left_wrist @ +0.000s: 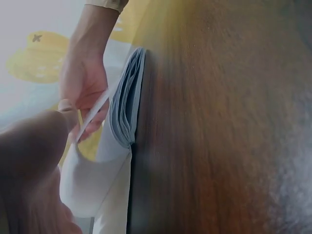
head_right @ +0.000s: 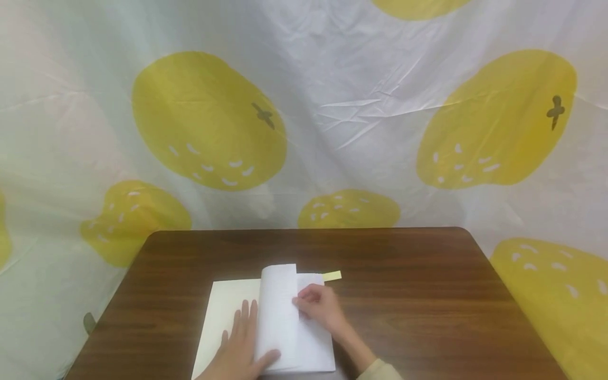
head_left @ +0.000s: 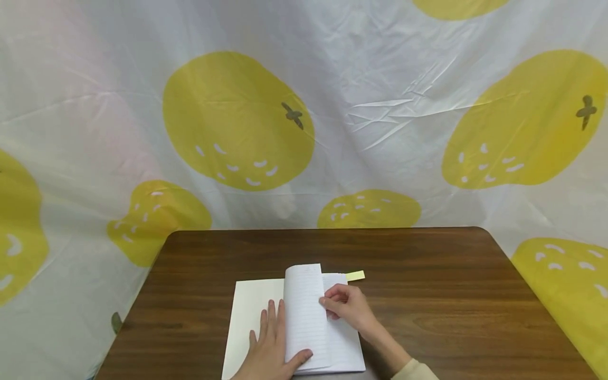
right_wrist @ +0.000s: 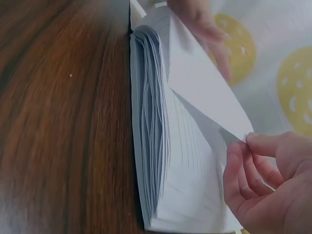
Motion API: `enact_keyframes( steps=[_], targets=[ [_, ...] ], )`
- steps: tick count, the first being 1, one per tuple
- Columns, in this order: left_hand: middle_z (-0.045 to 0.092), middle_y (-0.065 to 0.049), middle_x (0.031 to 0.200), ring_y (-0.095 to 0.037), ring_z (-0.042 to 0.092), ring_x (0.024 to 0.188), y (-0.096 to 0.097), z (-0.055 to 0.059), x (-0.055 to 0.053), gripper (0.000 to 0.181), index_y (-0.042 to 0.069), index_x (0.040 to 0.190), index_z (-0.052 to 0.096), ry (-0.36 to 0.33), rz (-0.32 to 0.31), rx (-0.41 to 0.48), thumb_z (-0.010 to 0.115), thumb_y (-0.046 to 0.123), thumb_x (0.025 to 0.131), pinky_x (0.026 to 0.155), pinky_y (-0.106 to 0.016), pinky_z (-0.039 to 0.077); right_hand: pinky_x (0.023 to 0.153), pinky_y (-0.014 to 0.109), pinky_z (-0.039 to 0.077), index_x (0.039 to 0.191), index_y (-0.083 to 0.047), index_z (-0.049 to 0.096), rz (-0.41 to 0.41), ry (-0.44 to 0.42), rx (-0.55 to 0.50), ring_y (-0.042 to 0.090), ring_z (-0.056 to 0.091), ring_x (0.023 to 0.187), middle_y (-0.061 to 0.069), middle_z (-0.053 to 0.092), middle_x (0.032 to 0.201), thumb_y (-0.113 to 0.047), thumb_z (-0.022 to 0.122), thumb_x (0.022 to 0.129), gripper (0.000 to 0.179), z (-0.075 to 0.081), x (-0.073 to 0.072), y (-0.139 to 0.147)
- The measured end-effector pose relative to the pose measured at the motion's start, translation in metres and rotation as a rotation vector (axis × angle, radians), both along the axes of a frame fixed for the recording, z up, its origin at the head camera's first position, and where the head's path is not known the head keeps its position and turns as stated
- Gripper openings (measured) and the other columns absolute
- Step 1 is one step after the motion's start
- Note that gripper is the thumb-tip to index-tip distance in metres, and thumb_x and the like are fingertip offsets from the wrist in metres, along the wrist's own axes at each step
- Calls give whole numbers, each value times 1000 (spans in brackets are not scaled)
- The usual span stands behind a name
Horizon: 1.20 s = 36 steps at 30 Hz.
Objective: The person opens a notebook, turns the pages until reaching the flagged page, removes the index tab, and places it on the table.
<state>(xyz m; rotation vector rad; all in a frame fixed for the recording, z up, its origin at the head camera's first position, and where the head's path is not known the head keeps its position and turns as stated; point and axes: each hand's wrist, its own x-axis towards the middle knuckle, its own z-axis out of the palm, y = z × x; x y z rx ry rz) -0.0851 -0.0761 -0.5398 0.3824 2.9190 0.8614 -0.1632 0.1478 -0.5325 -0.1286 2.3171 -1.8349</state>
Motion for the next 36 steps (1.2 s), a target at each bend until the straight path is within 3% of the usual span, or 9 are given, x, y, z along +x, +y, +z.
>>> enact_keyframes(
  steps=[6,12,24,31,36],
  targets=[
    [1,-31,167,-57,14,150,1,-5,-3,124,1,161,2,8,4,0,63,75,82,96,-84,32,58,22,56,88,1,70,71,55,59,10,63,64,16,71,74,-16,77,90,18,0,-2,-12],
    [3,-33,166,-58,17,149,3,-7,-3,130,0,160,4,99,27,-25,70,74,77,92,-82,37,62,19,51,84,-5,72,82,137,156,3,60,67,5,71,77,-19,78,88,16,-1,-3,-22],
    [0,-38,163,-62,22,145,-7,-7,-8,128,2,161,5,135,-13,-83,78,64,76,89,-69,51,68,20,50,83,-15,75,117,257,296,0,61,74,-4,72,81,-28,79,88,14,-4,-8,-38],
    [2,-40,162,-65,23,143,-13,-1,-9,125,4,161,6,113,-32,-67,82,56,77,81,-63,56,73,23,50,89,-15,78,154,344,413,8,60,81,-2,69,86,-21,79,85,7,0,-11,-43],
    [2,-40,162,-64,24,143,-15,-1,-8,122,7,161,6,99,-26,-54,83,50,77,72,-62,57,75,29,50,99,-7,73,229,348,509,18,61,84,5,63,91,-7,87,74,29,6,-12,-43]
  ],
)
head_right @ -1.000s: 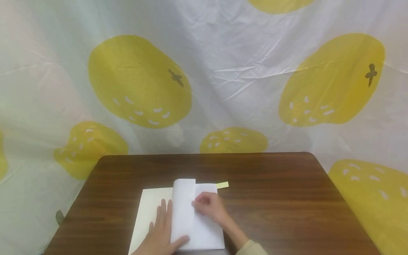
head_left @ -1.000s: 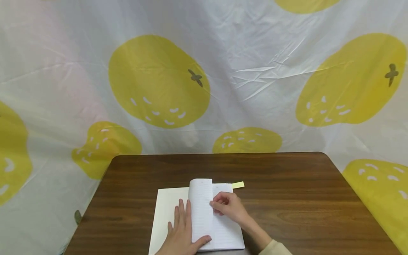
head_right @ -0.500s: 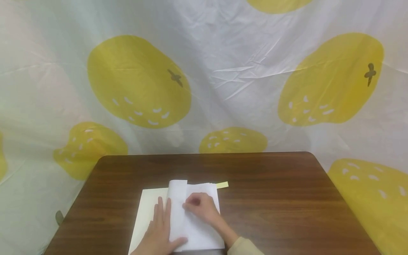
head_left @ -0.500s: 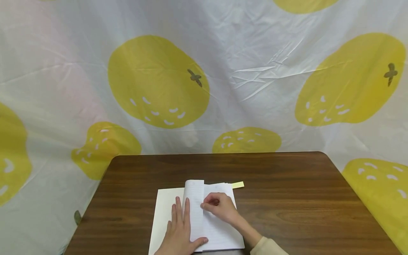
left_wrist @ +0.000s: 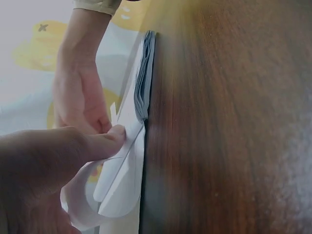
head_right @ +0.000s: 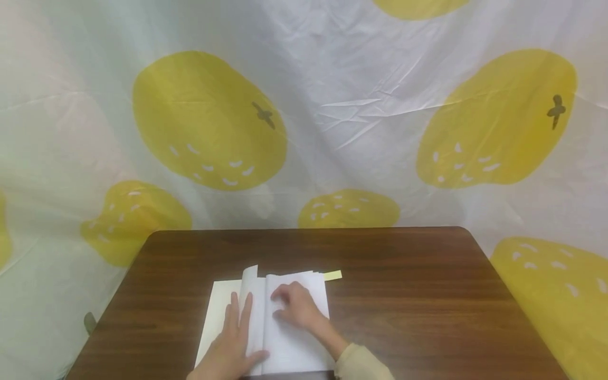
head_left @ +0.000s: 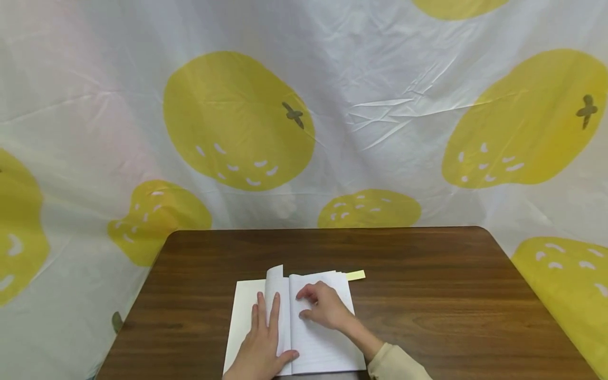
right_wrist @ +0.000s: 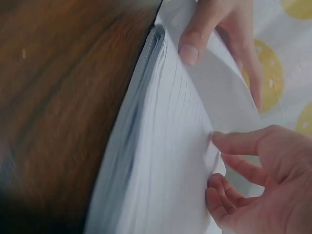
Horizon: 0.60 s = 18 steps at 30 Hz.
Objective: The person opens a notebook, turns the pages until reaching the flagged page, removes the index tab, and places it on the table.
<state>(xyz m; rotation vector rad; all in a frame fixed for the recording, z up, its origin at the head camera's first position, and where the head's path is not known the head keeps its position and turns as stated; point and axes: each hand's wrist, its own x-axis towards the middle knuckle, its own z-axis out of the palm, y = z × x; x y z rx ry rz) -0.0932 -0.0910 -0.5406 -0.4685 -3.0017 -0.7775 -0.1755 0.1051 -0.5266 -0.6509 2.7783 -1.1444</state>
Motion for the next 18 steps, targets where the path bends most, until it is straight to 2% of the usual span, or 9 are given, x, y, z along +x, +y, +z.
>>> enact_keyframes(
  steps=[3,8,15,18],
  targets=[
    [3,-41,161,-64,24,143,-1,0,0,122,6,161,6,20,-2,-15,84,49,77,76,-62,57,78,32,49,108,-4,68,34,8,71,22,59,88,9,60,96,-6,90,69,45,4,-3,2],
    [-1,-41,161,-64,19,145,-1,2,-1,130,3,160,6,38,2,-67,86,53,71,94,-67,49,86,44,48,124,-4,60,42,19,204,29,53,99,15,56,110,-17,96,64,71,7,-13,4],
    [-2,-40,162,-61,14,148,-2,4,-3,137,-1,160,8,85,15,-132,88,57,65,104,-69,41,96,52,39,146,-9,49,36,-45,395,34,41,114,20,46,134,-35,101,55,108,15,-31,-3],
    [-3,-38,163,-57,11,150,-1,3,-6,141,0,160,8,117,30,-156,89,59,62,107,-72,35,103,57,37,151,-13,45,44,-72,472,38,39,122,21,42,143,-42,100,54,115,19,-38,-5]
  ],
)
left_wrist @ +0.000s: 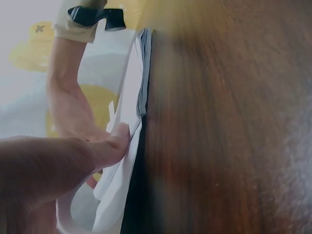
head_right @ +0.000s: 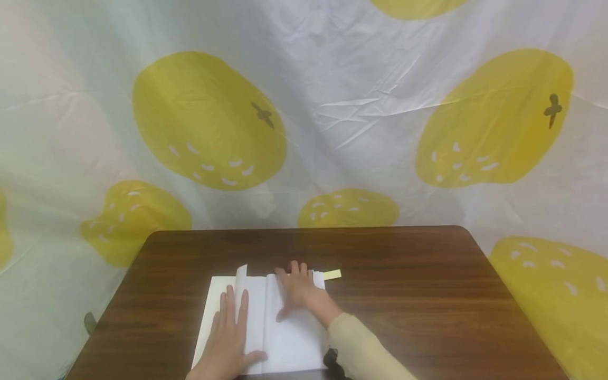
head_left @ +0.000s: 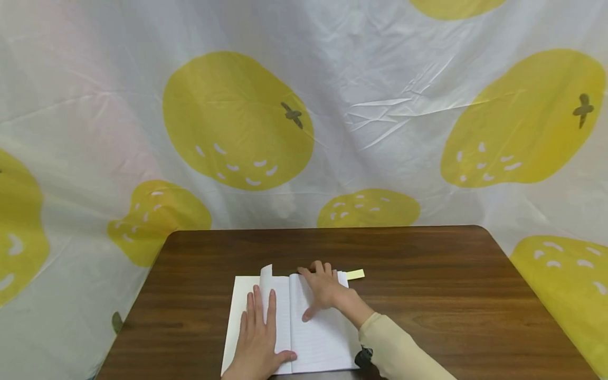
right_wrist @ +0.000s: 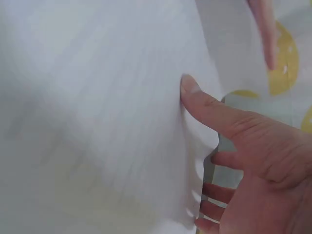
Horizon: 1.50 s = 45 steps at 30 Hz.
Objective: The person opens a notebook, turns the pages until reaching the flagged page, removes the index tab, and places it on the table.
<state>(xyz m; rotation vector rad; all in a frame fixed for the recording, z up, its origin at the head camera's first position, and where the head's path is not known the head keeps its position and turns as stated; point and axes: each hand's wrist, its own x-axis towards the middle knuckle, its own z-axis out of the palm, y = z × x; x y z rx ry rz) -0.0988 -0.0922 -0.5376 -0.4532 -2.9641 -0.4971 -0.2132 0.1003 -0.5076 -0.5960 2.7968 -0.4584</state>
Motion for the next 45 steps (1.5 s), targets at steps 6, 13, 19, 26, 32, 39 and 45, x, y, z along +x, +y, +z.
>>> enact_keyframes(
  steps=[6,13,19,26,32,39,45],
  targets=[
    [0,-37,164,-53,11,151,1,-5,-3,145,-1,159,13,78,14,-58,87,66,55,110,-76,23,110,59,34,152,-20,45,5,-27,76,40,37,132,20,39,151,-49,98,54,115,-1,-5,0],
    [-7,-31,166,-49,6,154,3,-3,-7,149,3,160,18,107,54,-117,89,69,48,114,-75,8,112,60,32,149,-16,47,79,70,107,43,37,136,22,45,148,-51,97,57,110,3,-2,4],
    [-2,-32,166,-49,8,153,5,1,-6,145,6,160,21,88,48,-106,91,65,48,113,-76,9,113,59,32,143,-13,51,133,120,112,41,40,134,20,48,144,-46,97,61,99,9,0,11],
    [2,-36,164,-56,11,151,1,-2,-5,133,7,160,23,-89,17,-1,89,60,57,108,-82,17,109,59,34,140,-12,54,112,60,16,41,42,129,19,51,140,-40,94,68,88,10,-5,18],
    [9,-37,163,-66,14,145,-4,-2,-8,120,13,160,26,-312,2,110,83,61,67,99,-88,21,102,57,37,133,-8,61,93,52,-80,39,46,120,20,56,131,-34,91,74,71,10,-9,26],
    [13,-40,161,-70,13,143,-5,1,-9,104,12,156,38,-368,-34,98,78,61,74,97,-91,16,96,57,40,117,-6,68,34,64,-169,39,49,116,20,60,127,-29,86,82,46,10,-13,36],
    [15,-40,161,-69,14,143,-3,1,-9,101,12,156,39,-366,-24,64,74,65,77,98,-90,18,97,59,39,107,-6,70,-19,83,-278,36,52,113,15,62,118,-22,81,86,29,8,-17,48]
  ],
)
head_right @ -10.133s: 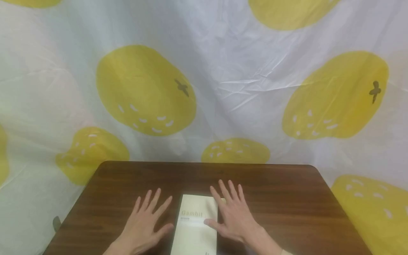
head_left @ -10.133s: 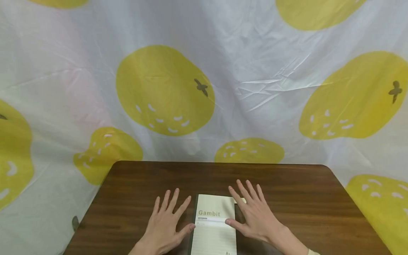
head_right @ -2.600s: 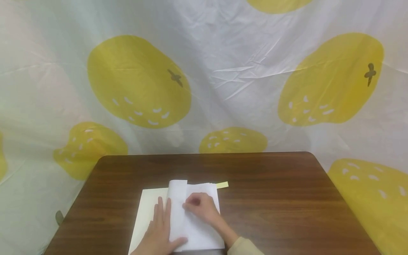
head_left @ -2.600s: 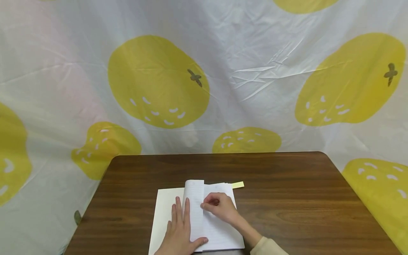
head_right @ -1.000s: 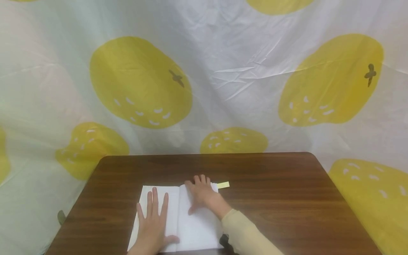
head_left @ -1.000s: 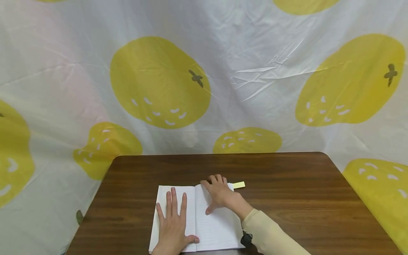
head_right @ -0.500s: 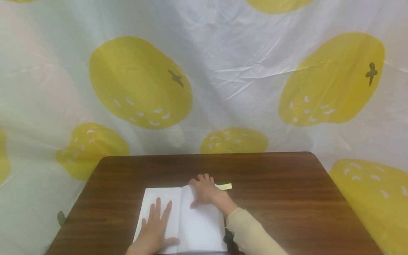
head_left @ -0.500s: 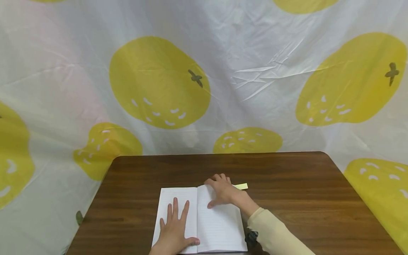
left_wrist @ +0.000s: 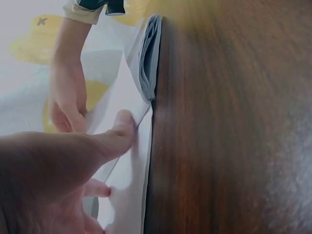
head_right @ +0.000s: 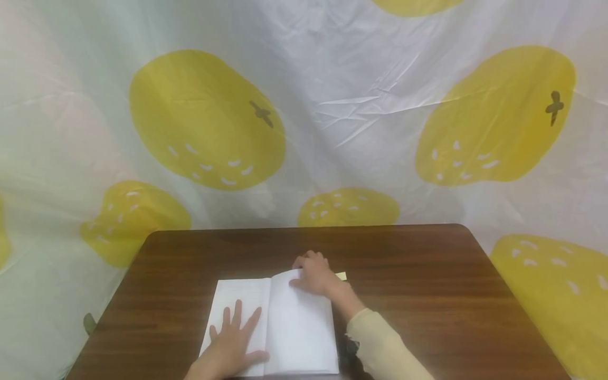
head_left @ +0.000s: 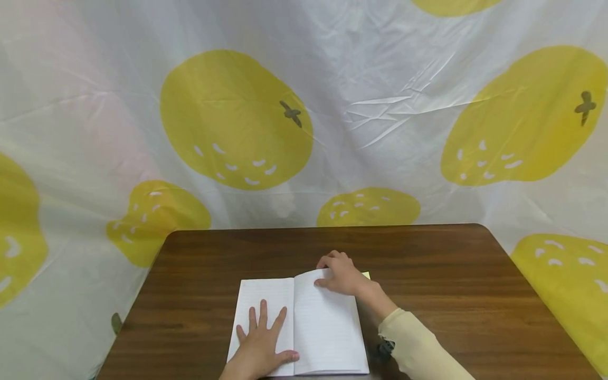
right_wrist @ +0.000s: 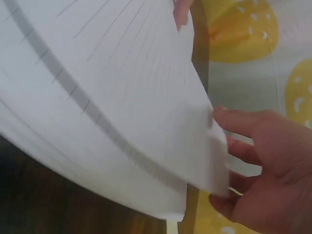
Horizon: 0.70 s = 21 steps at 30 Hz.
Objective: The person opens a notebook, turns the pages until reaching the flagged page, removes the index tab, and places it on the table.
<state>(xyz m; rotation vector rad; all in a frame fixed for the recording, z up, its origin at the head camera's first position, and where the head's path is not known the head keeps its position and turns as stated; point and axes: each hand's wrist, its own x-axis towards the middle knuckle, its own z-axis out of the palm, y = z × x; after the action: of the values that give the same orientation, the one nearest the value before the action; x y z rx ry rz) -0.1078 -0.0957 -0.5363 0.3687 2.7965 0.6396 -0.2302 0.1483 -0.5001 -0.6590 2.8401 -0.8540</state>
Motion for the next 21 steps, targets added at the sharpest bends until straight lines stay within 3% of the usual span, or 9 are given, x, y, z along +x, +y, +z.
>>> enact_keyframes(
  steps=[3,7,12,21],
  targets=[
    [14,-40,161,-69,14,143,1,1,0,99,11,156,38,-3,3,-14,70,67,81,98,-89,18,96,52,45,102,-7,71,-24,52,-56,30,57,105,10,64,108,-19,79,89,20,-2,-1,7],
    [15,-41,160,-69,15,143,3,3,1,98,11,156,38,5,10,-24,68,69,82,98,-89,19,74,33,50,97,-7,72,-67,101,-155,16,57,81,4,63,88,-15,76,90,12,-6,-2,16],
    [16,-40,160,-69,16,143,6,5,2,98,12,156,38,5,22,-37,68,69,82,98,-89,19,61,22,41,97,-6,72,-131,26,-279,10,50,67,-1,58,72,-12,75,91,9,-12,1,29],
    [17,-39,161,-67,17,144,11,-1,-1,100,13,156,39,36,71,-74,66,73,81,98,-89,20,59,23,54,99,3,66,-187,-137,-441,11,59,68,7,68,81,-11,74,91,17,-25,12,43]
  ],
)
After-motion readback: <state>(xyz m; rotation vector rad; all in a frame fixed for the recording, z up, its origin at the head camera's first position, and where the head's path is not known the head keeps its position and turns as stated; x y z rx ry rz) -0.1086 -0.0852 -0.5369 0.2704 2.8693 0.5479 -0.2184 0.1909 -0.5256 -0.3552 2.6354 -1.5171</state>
